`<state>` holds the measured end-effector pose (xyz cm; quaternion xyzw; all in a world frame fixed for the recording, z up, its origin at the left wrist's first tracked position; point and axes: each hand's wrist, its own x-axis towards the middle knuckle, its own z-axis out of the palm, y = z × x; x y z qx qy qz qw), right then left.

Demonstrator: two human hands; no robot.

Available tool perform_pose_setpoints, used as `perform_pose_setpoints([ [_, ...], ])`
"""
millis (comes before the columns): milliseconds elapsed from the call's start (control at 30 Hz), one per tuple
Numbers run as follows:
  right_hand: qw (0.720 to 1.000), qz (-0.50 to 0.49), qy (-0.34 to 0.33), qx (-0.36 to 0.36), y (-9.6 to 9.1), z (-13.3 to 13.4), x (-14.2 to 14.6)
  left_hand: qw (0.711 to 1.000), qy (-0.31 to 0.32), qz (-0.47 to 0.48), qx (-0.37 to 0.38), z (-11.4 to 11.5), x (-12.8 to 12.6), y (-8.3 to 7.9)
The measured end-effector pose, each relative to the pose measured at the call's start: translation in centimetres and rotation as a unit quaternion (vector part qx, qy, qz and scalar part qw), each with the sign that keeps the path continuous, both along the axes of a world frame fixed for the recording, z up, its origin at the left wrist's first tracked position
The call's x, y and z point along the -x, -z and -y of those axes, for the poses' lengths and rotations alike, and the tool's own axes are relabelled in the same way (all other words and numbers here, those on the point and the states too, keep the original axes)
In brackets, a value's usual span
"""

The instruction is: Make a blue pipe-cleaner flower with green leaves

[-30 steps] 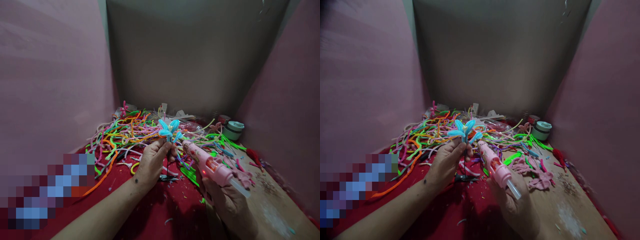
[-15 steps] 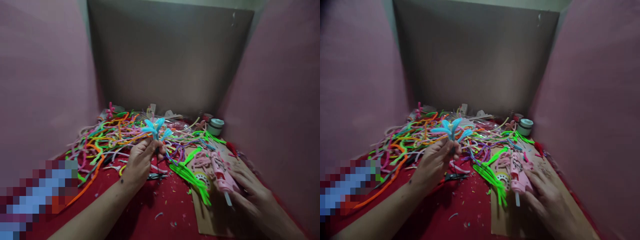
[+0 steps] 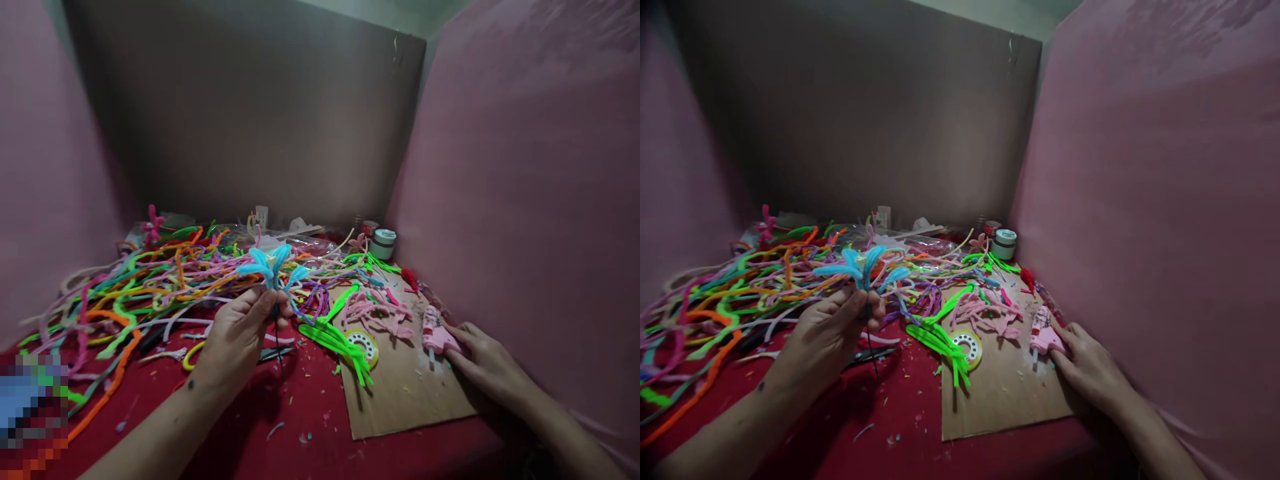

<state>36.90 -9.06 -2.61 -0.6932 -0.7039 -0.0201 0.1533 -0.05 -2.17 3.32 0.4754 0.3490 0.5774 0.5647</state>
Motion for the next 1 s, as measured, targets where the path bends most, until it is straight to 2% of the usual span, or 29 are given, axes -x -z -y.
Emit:
perform_pose_setpoints([
  [100,0.998,0.06,0.006,0.004,-0.5,0.2,0.1,0.999,0.013,0.031,0.007,-0.1,0.1,0.2],
  [200,0.99,0.128,0.031,-0.044,-1.8,0.6,2.4,0.996,0.042,0.074,0.027,0.0,0.0,0.4],
  [267,0.994,0.046,-0.001,-0.095,-2.9,0.6,5.7,0.991,0.072,0.104,0.047,0.4,-0.2,0.6],
  [300,0.993,-0.035,-0.063,-0.094,-3.5,0.5,7.8,0.988,0.089,0.118,0.055,0.7,-0.3,0.7],
  [333,0.982,-0.124,-0.129,-0.068,-4.1,0.3,10.0,0.984,0.105,0.128,0.061,1.0,-0.5,0.7],
  [367,0.963,-0.212,-0.155,-0.054,-4.6,0.0,12.3,0.981,0.12,0.136,0.064,1.2,-0.7,0.8],
  [433,0.909,-0.38,-0.17,-0.007,-5.3,-0.7,16.5,0.976,0.145,0.148,0.069,1.7,-1.1,0.7],
  [467,0.867,-0.468,-0.168,0.016,-5.6,-1.2,18.4,0.973,0.155,0.152,0.072,1.9,-1.2,0.7],
  [567,0.702,-0.674,-0.216,0.08,-5.6,-2.7,21.9,0.968,0.171,0.164,0.078,2.1,-1.5,0.5],
  [600,0.659,-0.712,-0.226,0.088,-5.5,-3.2,22.5,0.967,0.173,0.167,0.079,2.2,-1.5,0.5],
  [633,0.626,-0.739,-0.233,0.091,-5.3,-3.5,22.9,0.967,0.174,0.17,0.079,2.2,-1.5,0.5],
  [700,0.589,-0.77,-0.227,0.092,-5.0,-4.0,23.3,0.966,0.176,0.174,0.08,2.2,-1.5,0.6],
  [767,0.577,-0.782,-0.218,0.089,-4.8,-4.1,23.4,0.964,0.183,0.172,0.082,2.2,-1.4,0.8],
  [867,0.58,-0.784,-0.209,0.064,-5.3,-4.0,23.2,0.969,0.193,0.133,0.073,2.2,-1.2,0.8],
  [933,0.606,-0.772,-0.191,0.008,-6.1,-3.6,22.9,0.981,0.181,0.062,0.044,2.1,-1.0,0.5],
  [1000,0.658,-0.73,-0.172,-0.056,-7.0,-3.1,22.5,0.99,0.138,-0.031,0.003,2.0,-0.8,0.0],
])
